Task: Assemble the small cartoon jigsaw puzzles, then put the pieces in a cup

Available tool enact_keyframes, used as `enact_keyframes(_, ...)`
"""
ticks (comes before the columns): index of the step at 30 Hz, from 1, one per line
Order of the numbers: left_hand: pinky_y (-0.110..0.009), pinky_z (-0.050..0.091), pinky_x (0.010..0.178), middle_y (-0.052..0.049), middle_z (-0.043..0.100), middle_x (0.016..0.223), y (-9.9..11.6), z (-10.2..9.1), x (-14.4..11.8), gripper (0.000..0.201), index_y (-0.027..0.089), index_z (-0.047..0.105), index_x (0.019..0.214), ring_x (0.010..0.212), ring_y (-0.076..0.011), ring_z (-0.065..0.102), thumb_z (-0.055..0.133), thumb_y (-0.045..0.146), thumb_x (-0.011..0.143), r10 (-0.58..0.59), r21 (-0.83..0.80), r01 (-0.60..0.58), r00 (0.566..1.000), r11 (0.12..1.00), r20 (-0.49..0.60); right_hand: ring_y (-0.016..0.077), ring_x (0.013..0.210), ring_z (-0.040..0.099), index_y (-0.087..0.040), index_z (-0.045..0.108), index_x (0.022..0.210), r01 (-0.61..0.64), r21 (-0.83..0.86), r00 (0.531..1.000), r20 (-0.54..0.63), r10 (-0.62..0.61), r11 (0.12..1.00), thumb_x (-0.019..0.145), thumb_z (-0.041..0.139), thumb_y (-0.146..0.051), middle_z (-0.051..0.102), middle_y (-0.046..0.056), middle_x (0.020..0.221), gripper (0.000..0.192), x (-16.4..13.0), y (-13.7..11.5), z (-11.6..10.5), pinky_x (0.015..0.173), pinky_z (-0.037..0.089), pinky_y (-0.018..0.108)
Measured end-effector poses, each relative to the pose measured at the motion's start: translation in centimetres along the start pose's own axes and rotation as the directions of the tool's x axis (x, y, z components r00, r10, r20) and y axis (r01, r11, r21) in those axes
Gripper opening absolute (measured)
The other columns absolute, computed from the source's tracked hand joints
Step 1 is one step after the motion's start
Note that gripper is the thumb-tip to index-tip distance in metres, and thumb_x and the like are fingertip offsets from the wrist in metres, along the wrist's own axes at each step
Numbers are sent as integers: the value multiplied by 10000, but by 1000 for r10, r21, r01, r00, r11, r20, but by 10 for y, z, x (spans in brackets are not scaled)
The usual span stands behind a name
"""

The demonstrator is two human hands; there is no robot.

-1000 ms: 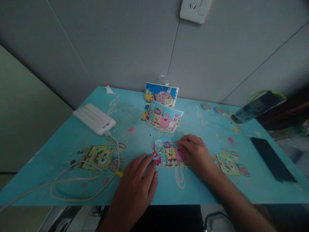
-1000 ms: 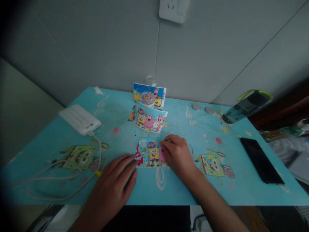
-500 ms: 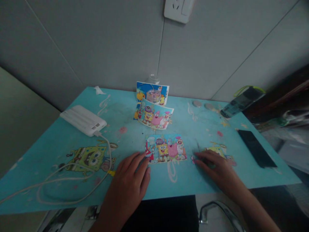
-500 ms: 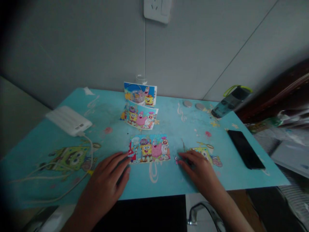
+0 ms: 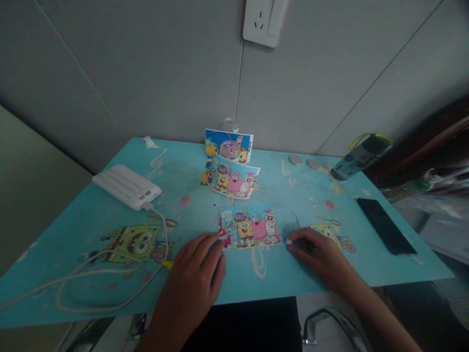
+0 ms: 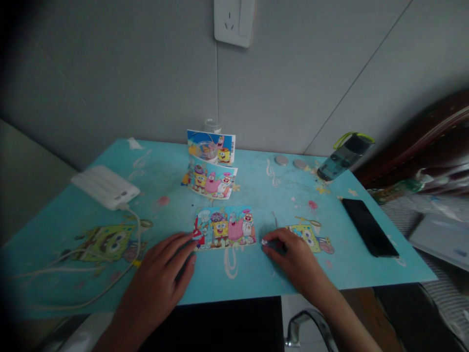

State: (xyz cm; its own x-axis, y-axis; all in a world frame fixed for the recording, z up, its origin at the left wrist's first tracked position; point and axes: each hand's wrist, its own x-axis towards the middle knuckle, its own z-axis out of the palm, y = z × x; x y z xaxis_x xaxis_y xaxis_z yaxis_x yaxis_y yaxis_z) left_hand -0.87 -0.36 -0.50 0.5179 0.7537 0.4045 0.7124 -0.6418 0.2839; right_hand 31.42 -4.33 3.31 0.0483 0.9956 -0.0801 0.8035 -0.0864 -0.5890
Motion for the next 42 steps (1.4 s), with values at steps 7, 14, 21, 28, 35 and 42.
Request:
enact_keyframes(7,-521,484,1021,-106,635,1288,1,-1,1,290,175,628,1240,1216,-290,559,540,196,964,7,-1,-7,1000,1000,2,157,656,605,-181,741,863,-63,310,998,15,62,949,868,651,-408,704,21,732,244,43,-37,4,618,479,268)
enact_keyframes(14,-512,492,1011,-109,638,1301,1,1,-1,295,180,627,1245,1224,-292,559,543,195,962,7,1,-7,1000,1000,-16,127,571,572,-158,763,885,-70,371,997,45,58,926,824,667,-392,700,23,716,260,90,-45,35,484,425,220)
enact_keyframes(21,-508,482,1027,-108,622,1333,1,0,-1,316,165,619,1263,1258,-296,536,554,192,956,4,-3,-4,1000,1000,1,152,622,619,-191,780,890,-30,254,1000,0,31,967,850,654,-341,729,22,729,200,88,-48,39,566,455,249)
enact_keyframes(28,-511,481,1031,-108,624,1333,1,-1,-1,324,163,624,1267,1264,-298,534,566,203,951,2,-2,-2,1000,1000,7,160,655,629,-218,759,874,-1,113,998,-58,7,994,857,642,-297,729,12,768,142,86,-50,43,614,456,266)
enact_keyframes(35,-498,466,1045,-102,616,1343,1,0,-1,328,161,618,1279,1272,-285,519,565,204,958,1,-6,-1,1000,1000,19,154,643,636,-223,750,902,-6,88,998,-60,12,996,871,628,-290,726,1,753,144,82,-56,44,627,460,271)
enact_keyframes(42,-496,464,1041,-101,614,1351,1,-1,0,327,146,616,1277,1271,-286,519,566,187,956,-1,-16,1,1000,1000,-4,165,669,647,-215,750,971,6,48,994,-106,-1,999,884,633,-305,738,22,805,171,80,-55,46,636,466,279)
